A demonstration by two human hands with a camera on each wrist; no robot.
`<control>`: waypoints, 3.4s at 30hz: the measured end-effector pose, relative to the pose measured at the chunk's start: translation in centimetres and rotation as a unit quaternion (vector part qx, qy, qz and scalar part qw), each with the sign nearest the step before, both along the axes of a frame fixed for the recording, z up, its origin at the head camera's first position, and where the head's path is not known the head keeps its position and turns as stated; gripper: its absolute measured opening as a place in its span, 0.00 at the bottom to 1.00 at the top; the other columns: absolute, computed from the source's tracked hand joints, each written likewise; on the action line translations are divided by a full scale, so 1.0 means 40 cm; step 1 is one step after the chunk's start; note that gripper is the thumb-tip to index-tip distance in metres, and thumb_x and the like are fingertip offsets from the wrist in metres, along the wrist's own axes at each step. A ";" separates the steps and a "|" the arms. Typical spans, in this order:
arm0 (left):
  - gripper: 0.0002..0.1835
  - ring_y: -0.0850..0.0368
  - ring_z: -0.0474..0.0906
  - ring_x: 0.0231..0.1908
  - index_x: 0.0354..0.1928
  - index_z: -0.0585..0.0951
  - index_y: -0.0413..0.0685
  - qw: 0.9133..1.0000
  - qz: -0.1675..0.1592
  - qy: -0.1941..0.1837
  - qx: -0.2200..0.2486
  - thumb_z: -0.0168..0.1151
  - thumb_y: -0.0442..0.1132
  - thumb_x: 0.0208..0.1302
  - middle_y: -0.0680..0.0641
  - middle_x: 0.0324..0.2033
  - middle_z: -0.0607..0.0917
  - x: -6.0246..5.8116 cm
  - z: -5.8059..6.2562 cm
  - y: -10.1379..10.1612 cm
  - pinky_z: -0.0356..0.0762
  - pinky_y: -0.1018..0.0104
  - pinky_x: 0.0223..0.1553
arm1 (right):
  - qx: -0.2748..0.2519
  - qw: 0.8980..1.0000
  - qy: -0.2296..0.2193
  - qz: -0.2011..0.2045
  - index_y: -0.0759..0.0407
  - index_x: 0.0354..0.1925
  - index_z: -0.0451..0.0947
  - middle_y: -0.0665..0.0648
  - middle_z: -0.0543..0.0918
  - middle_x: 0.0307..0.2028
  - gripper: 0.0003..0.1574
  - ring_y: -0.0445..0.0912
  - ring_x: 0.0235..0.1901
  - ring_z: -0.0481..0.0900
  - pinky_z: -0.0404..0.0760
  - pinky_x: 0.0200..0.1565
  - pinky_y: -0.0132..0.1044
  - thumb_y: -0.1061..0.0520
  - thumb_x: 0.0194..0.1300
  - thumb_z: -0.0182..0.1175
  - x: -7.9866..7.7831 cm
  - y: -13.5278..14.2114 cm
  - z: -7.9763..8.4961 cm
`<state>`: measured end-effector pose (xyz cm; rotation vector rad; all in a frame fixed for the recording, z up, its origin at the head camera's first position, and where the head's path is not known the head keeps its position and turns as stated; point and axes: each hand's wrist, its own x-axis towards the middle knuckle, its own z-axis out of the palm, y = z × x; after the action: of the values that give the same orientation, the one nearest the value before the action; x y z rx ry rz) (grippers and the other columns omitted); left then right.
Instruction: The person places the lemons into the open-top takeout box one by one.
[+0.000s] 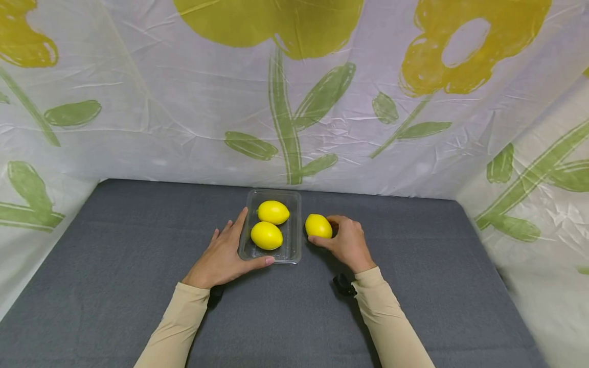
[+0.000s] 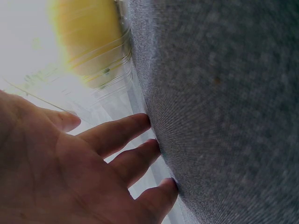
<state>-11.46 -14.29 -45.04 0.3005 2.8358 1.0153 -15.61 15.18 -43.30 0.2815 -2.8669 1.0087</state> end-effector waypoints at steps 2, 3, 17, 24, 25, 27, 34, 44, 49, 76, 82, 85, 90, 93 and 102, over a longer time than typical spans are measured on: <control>0.71 0.30 0.45 0.76 0.82 0.37 0.55 1.000 -0.001 -0.002 0.002 0.66 0.79 0.49 0.39 0.79 0.51 -0.001 0.003 -0.001 0.37 0.30 0.72 | 0.000 1.000 -0.002 -0.002 0.67 0.54 0.83 0.61 0.87 0.46 0.39 0.55 0.42 0.83 0.81 0.44 0.49 0.46 0.50 0.81 -0.001 -0.001 0.001; 0.71 0.30 0.45 0.76 0.82 0.37 0.55 1.000 -0.001 -0.003 0.003 0.66 0.79 0.49 0.39 0.79 0.51 -0.001 0.004 -0.002 0.37 0.30 0.72 | 0.000 1.000 -0.002 -0.003 0.67 0.54 0.83 0.62 0.87 0.46 0.39 0.55 0.42 0.83 0.81 0.44 0.49 0.46 0.50 0.81 -0.001 -0.001 0.001; 0.72 0.30 0.45 0.76 0.82 0.38 0.55 1.000 -0.005 -0.013 0.009 0.66 0.80 0.47 0.40 0.79 0.51 -0.012 0.016 -0.008 0.36 0.30 0.72 | -0.030 0.999 0.021 -0.014 0.67 0.53 0.83 0.62 0.87 0.44 0.37 0.54 0.40 0.84 0.82 0.42 0.48 0.47 0.50 0.81 0.001 -0.009 0.040; 0.72 0.31 0.45 0.76 0.82 0.37 0.57 1.000 -0.001 -0.024 -0.002 0.65 0.81 0.46 0.39 0.79 0.51 -0.015 0.021 -0.008 0.36 0.31 0.73 | -0.062 0.997 0.033 -0.016 0.64 0.55 0.83 0.61 0.86 0.47 0.39 0.53 0.45 0.84 0.82 0.46 0.48 0.46 0.50 0.81 0.019 -0.030 0.083; 0.72 0.31 0.45 0.76 0.82 0.37 0.56 1.000 -0.001 -0.023 -0.001 0.65 0.81 0.47 0.39 0.79 0.51 -0.014 0.020 -0.007 0.36 0.31 0.72 | -0.067 0.997 0.038 -0.014 0.64 0.55 0.83 0.61 0.86 0.47 0.39 0.53 0.45 0.84 0.82 0.46 0.49 0.46 0.50 0.81 0.024 -0.034 0.086; 0.72 0.30 0.45 0.76 0.82 0.37 0.56 1.000 0.000 -0.020 -0.001 0.66 0.80 0.47 0.38 0.79 0.51 -0.011 0.018 -0.005 0.36 0.30 0.72 | -0.074 0.996 0.051 -0.006 0.65 0.55 0.83 0.61 0.86 0.47 0.39 0.53 0.45 0.84 0.82 0.47 0.51 0.47 0.49 0.82 0.032 -0.042 0.091; 0.71 0.29 0.45 0.76 0.82 0.38 0.55 1.000 0.001 -0.024 -0.002 0.65 0.80 0.48 0.37 0.79 0.52 -0.012 0.007 0.002 0.37 0.30 0.72 | -0.076 0.994 0.072 0.020 0.65 0.53 0.84 0.60 0.86 0.46 0.37 0.53 0.43 0.83 0.83 0.48 0.53 0.48 0.49 0.82 0.047 -0.071 0.089; 0.70 0.29 0.45 0.76 0.82 0.37 0.55 1.000 -0.001 -0.026 0.002 0.67 0.77 0.50 0.37 0.78 0.52 -0.015 0.005 0.004 0.36 0.29 0.72 | -0.049 0.995 0.069 0.049 0.68 0.54 0.83 0.62 0.85 0.46 0.37 0.56 0.45 0.84 0.83 0.47 0.49 0.49 0.51 0.81 0.035 -0.120 0.090; 0.70 0.29 0.45 0.76 0.82 0.37 0.55 1.000 -0.003 -0.027 -0.001 0.65 0.78 0.50 0.37 0.78 0.52 -0.018 0.004 0.002 0.37 0.29 0.71 | -0.026 0.997 0.059 0.052 0.69 0.54 0.82 0.64 0.85 0.47 0.36 0.57 0.45 0.84 0.83 0.46 0.50 0.48 0.53 0.79 0.025 -0.146 0.096; 0.70 0.30 0.45 0.76 0.82 0.37 0.55 1.000 -0.003 -0.030 -0.001 0.65 0.79 0.50 0.37 0.78 0.52 -0.021 0.009 -0.001 0.37 0.29 0.72 | 0.024 0.984 0.132 0.120 0.71 0.61 0.78 0.66 0.82 0.55 0.39 0.58 0.55 0.81 0.81 0.56 0.50 0.48 0.60 0.75 0.029 -0.152 0.082; 0.70 0.29 0.45 0.76 0.82 0.38 0.54 1.000 -0.003 -0.025 0.002 0.65 0.79 0.50 0.38 0.78 0.52 -0.020 0.008 0.001 0.38 0.28 0.71 | 0.075 0.958 0.195 0.196 0.71 0.66 0.73 0.68 0.76 0.64 0.43 0.59 0.64 0.75 0.77 0.62 0.50 0.46 0.64 0.73 0.053 -0.127 0.074; 0.70 0.29 0.46 0.76 0.82 0.38 0.53 1.000 -0.004 -0.021 -0.002 0.65 0.79 0.50 0.38 0.78 0.52 -0.020 0.009 0.001 0.38 0.28 0.71 | 0.111 0.947 0.203 0.220 0.71 0.70 0.69 0.69 0.71 0.69 0.47 0.59 0.69 0.70 0.74 0.64 0.50 0.42 0.66 0.69 0.064 -0.120 0.065; 0.70 0.29 0.46 0.76 0.82 0.38 0.53 1.000 -0.003 -0.019 -0.009 0.64 0.79 0.50 0.37 0.78 0.52 -0.021 0.013 0.001 0.39 0.28 0.71 | 0.138 0.941 0.185 0.249 0.72 0.74 0.60 0.70 0.63 0.73 0.51 0.59 0.73 0.62 0.67 0.69 0.50 0.34 0.74 0.54 0.073 -0.119 0.050; 0.71 0.30 0.46 0.76 0.82 0.37 0.54 1.000 -0.002 -0.021 -0.009 0.64 0.80 0.49 0.37 0.78 0.53 -0.021 0.012 0.002 0.38 0.29 0.72 | 0.135 0.943 0.168 0.255 0.72 0.75 0.58 0.70 0.61 0.74 0.53 0.59 0.74 0.60 0.63 0.71 0.49 0.30 0.77 0.42 0.073 -0.119 0.040; 0.70 0.28 0.47 0.75 0.82 0.40 0.50 1.000 -0.006 -0.011 -0.011 0.67 0.77 0.51 0.35 0.77 0.54 -0.021 0.008 0.005 0.40 0.27 0.71 | 0.140 0.943 0.155 0.260 0.74 0.74 0.57 0.72 0.60 0.74 0.57 0.60 0.75 0.58 0.61 0.72 0.49 0.26 0.76 0.34 0.075 -0.123 0.010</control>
<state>-12.29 -14.08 -44.72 0.3015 2.8207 0.9774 -12.60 10.27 -42.90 1.1548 -2.6785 0.5272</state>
